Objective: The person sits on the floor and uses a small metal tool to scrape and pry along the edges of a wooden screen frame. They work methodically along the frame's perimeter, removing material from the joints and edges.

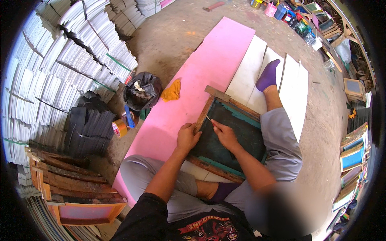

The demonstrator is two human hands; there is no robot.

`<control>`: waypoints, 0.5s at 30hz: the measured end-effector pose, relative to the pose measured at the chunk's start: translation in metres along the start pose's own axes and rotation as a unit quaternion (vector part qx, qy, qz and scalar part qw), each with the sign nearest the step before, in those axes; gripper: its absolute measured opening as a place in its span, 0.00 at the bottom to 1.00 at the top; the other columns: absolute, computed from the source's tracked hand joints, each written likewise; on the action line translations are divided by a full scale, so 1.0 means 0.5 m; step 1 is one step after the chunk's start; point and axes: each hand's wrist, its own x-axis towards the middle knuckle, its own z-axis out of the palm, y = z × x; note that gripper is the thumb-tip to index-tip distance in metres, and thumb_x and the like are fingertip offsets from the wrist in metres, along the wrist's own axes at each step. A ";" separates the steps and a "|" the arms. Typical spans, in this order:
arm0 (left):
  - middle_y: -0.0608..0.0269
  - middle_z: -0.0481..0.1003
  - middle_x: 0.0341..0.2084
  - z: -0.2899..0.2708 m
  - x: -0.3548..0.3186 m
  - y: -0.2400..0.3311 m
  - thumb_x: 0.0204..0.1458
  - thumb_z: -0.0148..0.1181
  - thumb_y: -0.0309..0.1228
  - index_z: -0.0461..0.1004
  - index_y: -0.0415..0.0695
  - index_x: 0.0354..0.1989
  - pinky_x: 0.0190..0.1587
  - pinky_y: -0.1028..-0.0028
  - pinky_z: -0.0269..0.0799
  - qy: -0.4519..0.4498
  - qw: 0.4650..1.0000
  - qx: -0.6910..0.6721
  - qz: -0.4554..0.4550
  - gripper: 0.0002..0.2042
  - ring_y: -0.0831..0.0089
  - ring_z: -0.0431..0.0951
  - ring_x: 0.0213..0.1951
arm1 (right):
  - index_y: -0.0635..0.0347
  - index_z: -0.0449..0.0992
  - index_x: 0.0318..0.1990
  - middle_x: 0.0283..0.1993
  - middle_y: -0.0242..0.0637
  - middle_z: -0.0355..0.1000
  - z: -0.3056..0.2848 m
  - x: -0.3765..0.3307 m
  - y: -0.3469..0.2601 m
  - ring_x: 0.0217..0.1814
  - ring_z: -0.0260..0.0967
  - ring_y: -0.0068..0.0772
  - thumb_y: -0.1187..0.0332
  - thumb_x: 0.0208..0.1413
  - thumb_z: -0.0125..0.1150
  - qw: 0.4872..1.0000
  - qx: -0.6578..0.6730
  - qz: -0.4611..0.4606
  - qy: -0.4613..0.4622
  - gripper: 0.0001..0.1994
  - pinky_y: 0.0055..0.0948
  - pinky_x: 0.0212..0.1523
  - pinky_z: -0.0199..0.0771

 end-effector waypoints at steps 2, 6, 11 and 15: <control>0.47 0.79 0.40 0.001 -0.008 -0.008 0.46 0.72 0.35 0.80 0.37 0.49 0.50 0.56 0.76 0.000 1.000 0.003 -0.006 0.22 0.48 0.79 0.45 | 0.47 0.70 0.70 0.53 0.39 0.82 -0.020 0.007 -0.038 0.50 0.82 0.43 0.63 0.69 0.57 0.968 0.129 0.198 -0.084 0.22 0.37 0.52 0.78; 0.47 0.79 0.41 -0.001 -0.001 0.006 0.46 0.72 0.36 0.80 0.37 0.49 0.51 0.57 0.75 -0.015 0.999 0.011 -0.034 0.22 0.49 0.79 0.46 | 0.42 0.71 0.69 0.46 0.43 0.83 -0.010 -0.009 -0.040 0.46 0.82 0.52 0.59 0.69 0.56 0.996 -0.026 0.078 -0.021 0.22 0.46 0.48 0.80; 0.47 0.79 0.41 0.010 -0.009 -0.003 0.46 0.73 0.36 0.81 0.37 0.49 0.51 0.57 0.75 -0.005 0.999 0.009 -0.052 0.22 0.48 0.78 0.46 | 0.33 0.70 0.69 0.41 0.55 0.80 -0.012 -0.041 -0.097 0.43 0.80 0.64 0.56 0.69 0.50 0.973 -0.190 0.108 -0.078 0.21 0.61 0.45 0.79; 0.48 0.78 0.40 0.008 -0.004 0.005 0.46 0.73 0.36 0.81 0.37 0.47 0.51 0.56 0.75 -0.010 0.998 0.014 -0.053 0.21 0.48 0.78 0.46 | 0.33 0.69 0.68 0.41 0.57 0.80 -0.016 -0.039 -0.129 0.43 0.80 0.64 0.57 0.69 0.50 0.960 -0.235 0.126 -0.089 0.21 0.62 0.46 0.79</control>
